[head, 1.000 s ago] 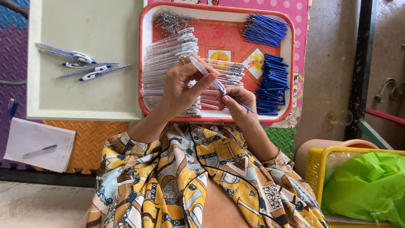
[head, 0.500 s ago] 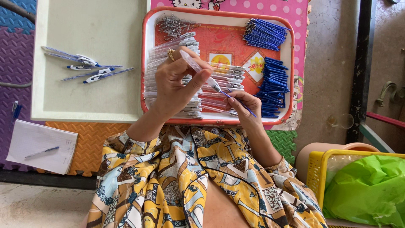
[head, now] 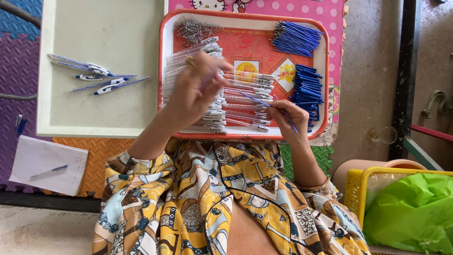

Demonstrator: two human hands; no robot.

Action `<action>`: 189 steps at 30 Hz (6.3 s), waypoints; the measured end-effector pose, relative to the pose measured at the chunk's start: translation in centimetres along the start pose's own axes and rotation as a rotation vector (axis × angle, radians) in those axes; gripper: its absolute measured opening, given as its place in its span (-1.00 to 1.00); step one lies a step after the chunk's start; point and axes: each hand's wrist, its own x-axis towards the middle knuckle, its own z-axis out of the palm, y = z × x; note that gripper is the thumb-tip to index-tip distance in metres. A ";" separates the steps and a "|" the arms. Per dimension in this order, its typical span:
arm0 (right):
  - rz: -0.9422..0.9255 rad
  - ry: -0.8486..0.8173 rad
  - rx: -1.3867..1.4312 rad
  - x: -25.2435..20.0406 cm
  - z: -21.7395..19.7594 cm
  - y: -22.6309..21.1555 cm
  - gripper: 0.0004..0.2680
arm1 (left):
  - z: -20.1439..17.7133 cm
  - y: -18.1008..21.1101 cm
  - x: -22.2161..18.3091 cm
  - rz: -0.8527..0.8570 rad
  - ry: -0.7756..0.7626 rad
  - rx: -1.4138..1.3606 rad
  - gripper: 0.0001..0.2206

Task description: The person assembles ballpoint pens by inserting ink refills into pen barrels and attaching caps by hand, handling multiple components from a tray.

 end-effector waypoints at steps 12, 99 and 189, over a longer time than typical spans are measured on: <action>-0.290 -0.196 -0.417 1.8 0.7 -2.9 -0.89 | 0.8 -2.6 -3.7 -0.157 -0.389 0.435 -0.83; -0.176 -0.030 -0.231 2.3 -5.9 -2.5 -0.95 | -18.5 1.6 -14.4 -0.465 0.402 0.586 -0.80; -0.935 -0.027 0.071 3.5 10.2 -7.8 -0.93 | 4.4 3.7 -7.5 -0.316 0.307 -0.439 -0.59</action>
